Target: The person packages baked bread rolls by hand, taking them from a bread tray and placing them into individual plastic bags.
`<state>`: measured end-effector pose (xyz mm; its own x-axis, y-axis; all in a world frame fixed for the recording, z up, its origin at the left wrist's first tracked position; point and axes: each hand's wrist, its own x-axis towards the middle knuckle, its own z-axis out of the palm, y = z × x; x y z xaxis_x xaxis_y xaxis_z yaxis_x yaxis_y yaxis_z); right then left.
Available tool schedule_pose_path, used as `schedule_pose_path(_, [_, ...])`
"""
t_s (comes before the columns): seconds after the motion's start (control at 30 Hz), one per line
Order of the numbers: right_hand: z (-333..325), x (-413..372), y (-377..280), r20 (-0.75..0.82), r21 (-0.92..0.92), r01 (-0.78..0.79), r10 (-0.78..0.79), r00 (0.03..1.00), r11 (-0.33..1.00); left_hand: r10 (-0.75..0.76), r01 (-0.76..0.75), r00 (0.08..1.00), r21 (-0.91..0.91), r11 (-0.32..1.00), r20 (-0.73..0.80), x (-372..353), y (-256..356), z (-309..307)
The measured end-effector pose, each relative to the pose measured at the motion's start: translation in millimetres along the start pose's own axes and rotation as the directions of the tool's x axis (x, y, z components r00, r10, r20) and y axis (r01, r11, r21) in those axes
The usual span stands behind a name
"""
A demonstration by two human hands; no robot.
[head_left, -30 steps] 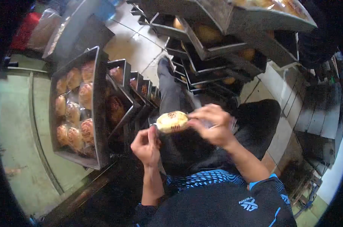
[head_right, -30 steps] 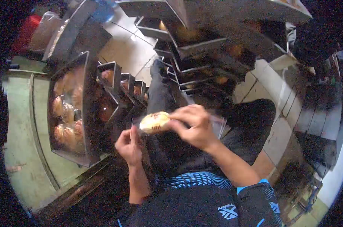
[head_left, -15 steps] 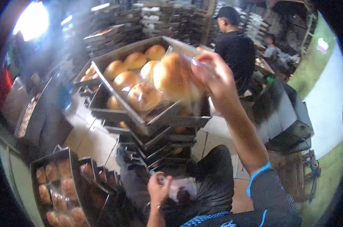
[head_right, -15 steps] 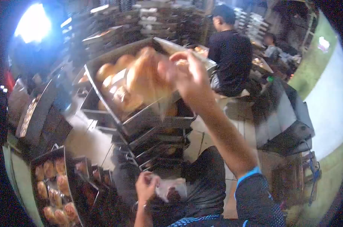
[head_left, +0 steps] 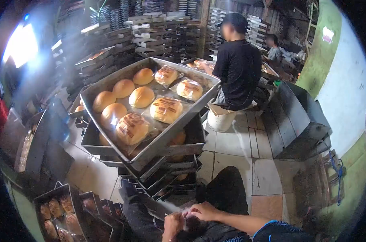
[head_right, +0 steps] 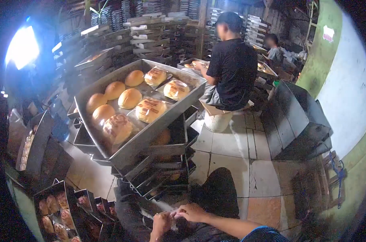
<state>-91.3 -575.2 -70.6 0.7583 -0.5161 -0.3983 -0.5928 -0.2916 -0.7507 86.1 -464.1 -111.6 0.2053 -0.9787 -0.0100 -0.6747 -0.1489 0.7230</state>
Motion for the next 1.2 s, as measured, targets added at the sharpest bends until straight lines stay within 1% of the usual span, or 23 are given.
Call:
schedule_pose_path(0.07, [9, -4, 10, -0.108, 0.023, 0.049, -0.046, 0.993, 0.999, -0.032, 0.032, 0.999, 0.020, 0.999, -0.025, -3, 3, 7])
schedule_pose_path(0.1, [9, -2, 20, -0.270, -0.117, 0.253, -0.276, 0.922, 0.960, 0.018, -0.026, 0.997, -0.097, 0.995, -0.081, -2, 3, 10])
schedule_pose_path(0.13, [8, 5, 29, -0.388, -0.291, 0.412, -0.500, 0.774, 0.864, -0.190, 0.194, 0.980, -0.454, 0.870, 0.056, 0, 13, 4])
schedule_pose_path(0.2, [-2, 6, 28, -0.534, -0.395, 0.480, -0.621, 0.574, 0.784, -0.123, 0.138, 0.990, -0.401, 0.906, 0.065, 7, 29, -14])
schedule_pose_path(0.27, [-33, -10, -1, -0.669, -0.192, 0.425, -0.434, 0.603, 0.885, 0.019, -0.002, 0.999, -0.447, 0.895, 0.033, 13, -1, -4])
schedule_pose_path(0.33, [-67, -19, -30, -0.781, -0.309, 0.417, -0.478, 0.401, 0.855, 0.158, -0.185, 0.983, -0.512, 0.839, -0.097, 16, -2, -18])
schedule_pose_path(0.37, [-76, -21, -40, -0.818, -0.369, 0.399, -0.497, 0.290, 0.839, -0.071, -0.093, 0.982, -0.776, 0.623, -0.174, 18, 2, -18])
schedule_pose_path(0.4, [-74, -23, -48, -0.839, -0.222, 0.463, -0.410, 0.358, 0.858, -0.312, -0.056, 0.937, -0.948, 0.315, -0.159, 19, 5, -18])
schedule_pose_path(0.47, [-68, -21, -61, -0.818, 0.087, 0.538, -0.247, 0.519, 0.839, -0.352, -0.090, 0.925, -0.982, 0.164, -0.144, 30, 35, -48])
schedule_pose_path(0.53, [-77, -9, -82, -0.704, -0.267, 0.643, -0.601, 0.378, 0.718, -0.543, -0.183, 0.789, -0.954, 0.238, -0.287, 46, 35, -55])
schedule_pose_path(0.6, [-101, 2, -129, -0.473, -0.566, 0.667, -0.854, 0.219, 0.485, -0.621, -0.239, 0.716, -0.948, 0.209, -0.317, 50, -23, -41])
schedule_pose_path(0.67, [-145, 24, -163, -0.278, -0.716, 0.631, -0.951, 0.134, 0.298, -0.609, -0.400, 0.708, -0.914, 0.073, -0.358, 50, -25, -51])
schedule_pose_path(0.73, [-204, 44, -233, -0.445, -0.736, 0.556, -0.895, 0.032, 0.386, -0.621, -0.449, 0.702, -0.893, -0.005, -0.349, 44, -33, -62])
schedule_pose_path(0.77, [-232, 63, -266, -0.530, -0.695, 0.531, -0.844, 0.079, 0.485, -0.635, -0.422, 0.707, -0.906, -0.027, -0.310, 41, -36, -67])
schedule_pose_path(0.8, [-266, 98, -286, -0.462, -0.751, 0.450, -0.871, 0.165, 0.483, -0.644, -0.389, 0.717, -0.920, -0.052, -0.267, 38, -40, -69])
schedule_pose_path(0.83, [-291, 132, -304, -0.360, -0.767, 0.346, -0.809, 0.465, 0.540, -0.639, -0.386, 0.719, -0.921, -0.040, -0.274, 36, -44, -69])
schedule_pose_path(0.87, [-300, 154, -332, -0.362, -0.770, 0.054, -0.504, 0.784, 0.636, -0.652, -0.396, 0.706, -0.917, -0.040, -0.276, 36, -44, -70])
schedule_pose_path(0.9, [-314, 194, -343, -0.262, -0.714, -0.009, -0.255, 0.931, 0.700, -0.664, -0.408, 0.693, -0.912, -0.038, -0.282, 37, -41, -72])
schedule_pose_path(0.93, [-325, 249, -328, -0.327, -0.625, -0.129, -0.108, 0.939, 0.770, -0.676, -0.424, 0.678, -0.905, -0.036, -0.290, 39, -41, -74])
schedule_pose_path(0.97, [-318, 261, -336, -0.379, -0.656, -0.211, -0.074, 0.923, 0.725, -0.678, -0.452, 0.666, -0.892, -0.034, -0.311, 41, -47, -72])
schedule_pose_path(1.07, [-313, 263, -346, -0.495, -0.627, -0.252, -0.127, 0.859, 0.737, -0.695, -0.455, 0.647, -0.890, -0.024, -0.312, 39, -54, -75])
schedule_pose_path(1.13, [-324, 248, -348, -0.368, -0.494, -0.166, -0.032, 0.929, 0.854, -0.649, -0.465, 0.677, -0.885, -0.011, -0.348, 31, -60, -73])
schedule_pose_path(1.2, [-313, 202, -340, -0.135, -0.307, 0.230, -0.282, 0.950, 0.923, -0.624, -0.453, 0.700, -0.892, -0.010, -0.348, 27, -58, -73])
